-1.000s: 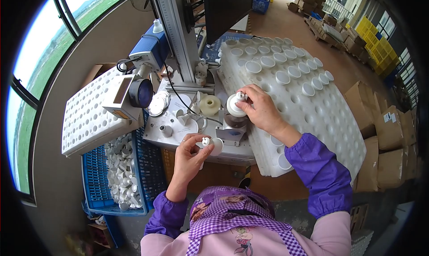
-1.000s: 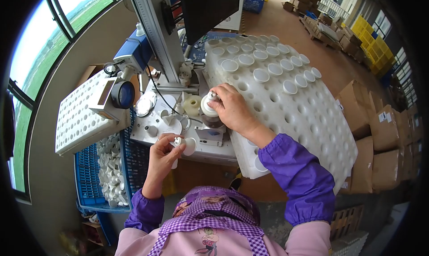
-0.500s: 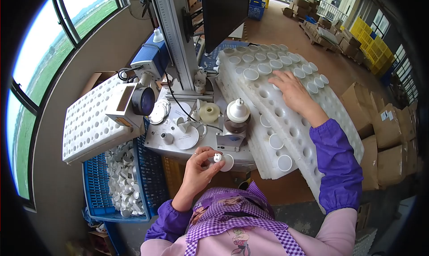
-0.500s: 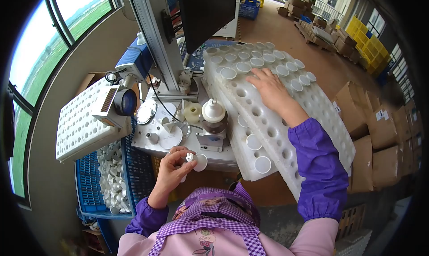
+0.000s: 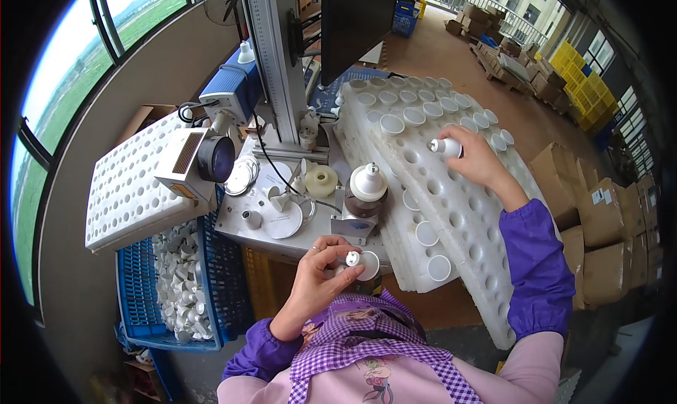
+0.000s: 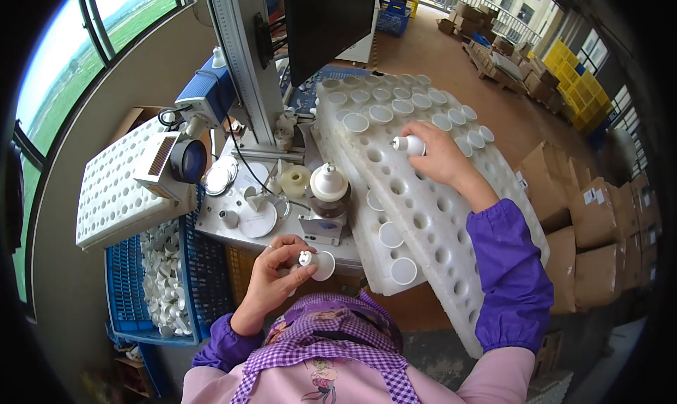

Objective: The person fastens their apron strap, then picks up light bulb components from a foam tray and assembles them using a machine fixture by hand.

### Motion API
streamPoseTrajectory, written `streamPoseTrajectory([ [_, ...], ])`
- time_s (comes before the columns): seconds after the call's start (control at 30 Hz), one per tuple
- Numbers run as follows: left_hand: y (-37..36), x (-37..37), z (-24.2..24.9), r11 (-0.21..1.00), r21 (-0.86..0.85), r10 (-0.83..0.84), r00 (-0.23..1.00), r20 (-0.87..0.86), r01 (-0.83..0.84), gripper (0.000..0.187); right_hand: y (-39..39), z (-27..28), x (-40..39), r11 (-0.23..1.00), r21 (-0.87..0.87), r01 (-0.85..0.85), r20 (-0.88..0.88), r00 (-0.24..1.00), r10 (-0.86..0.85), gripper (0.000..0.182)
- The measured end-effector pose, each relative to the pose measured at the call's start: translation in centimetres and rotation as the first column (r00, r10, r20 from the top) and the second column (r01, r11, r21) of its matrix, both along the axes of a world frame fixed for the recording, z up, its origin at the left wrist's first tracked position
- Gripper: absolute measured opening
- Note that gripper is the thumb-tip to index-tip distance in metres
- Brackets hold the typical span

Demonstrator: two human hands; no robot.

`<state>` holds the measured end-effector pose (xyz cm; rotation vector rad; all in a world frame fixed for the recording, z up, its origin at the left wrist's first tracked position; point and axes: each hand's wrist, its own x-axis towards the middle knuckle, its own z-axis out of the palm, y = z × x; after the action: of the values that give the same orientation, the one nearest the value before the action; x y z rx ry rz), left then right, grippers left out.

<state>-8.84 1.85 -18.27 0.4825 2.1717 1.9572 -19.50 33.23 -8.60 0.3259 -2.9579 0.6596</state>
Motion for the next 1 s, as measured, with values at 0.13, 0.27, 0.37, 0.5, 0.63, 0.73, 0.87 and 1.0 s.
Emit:
streamPoseTrajectory([
  [0.13,0.3,0.0,0.3,1.000,-0.011,0.015,1.000,-0.026,-0.016,0.024,1.2,-3.4,-0.1,0.756,-0.648,0.087,0.146,0.989,0.011,0.028],
  [0.27,0.8,0.1,0.6,1.000,0.003,0.008,1.000,-0.021,-0.008,0.025,0.3,-4.2,1.0,0.658,-0.751,0.066,0.095,0.995,0.009,0.030],
  [0.37,1.2,0.2,0.7,1.000,0.005,0.003,0.996,-0.084,-0.003,0.024,0.4,-4.8,1.1,0.661,-0.734,0.157,0.121,0.988,-0.100,0.030],
  [0.5,1.6,0.4,1.1,0.999,0.033,-0.006,0.999,-0.044,0.007,0.025,0.6,-5.6,1.3,0.822,-0.567,0.047,-0.149,0.976,-0.159,0.027],
  [0.63,1.7,0.5,1.1,0.999,0.045,0.005,0.999,-0.046,-0.003,0.025,1.0,-6.6,1.3,0.778,-0.624,0.080,-0.122,0.973,-0.198,0.024],
  [0.73,1.8,0.2,1.2,0.999,0.037,0.007,0.997,-0.079,-0.004,0.025,1.2,-6.7,1.5,0.784,-0.611,0.110,-0.097,0.973,-0.212,0.022],
  [0.87,2.0,0.0,2.1,1.000,0.025,-0.012,0.997,-0.076,0.014,0.026,0.9,-6.0,2.1,0.863,-0.496,0.096,-0.167,0.965,-0.203,0.022],
  [1.0,2.5,0.0,2.3,1.000,-0.013,-0.016,0.992,-0.125,0.015,0.027,0.7,-5.8,2.2,0.889,-0.447,0.100,-0.165,0.967,-0.192,0.024],
])
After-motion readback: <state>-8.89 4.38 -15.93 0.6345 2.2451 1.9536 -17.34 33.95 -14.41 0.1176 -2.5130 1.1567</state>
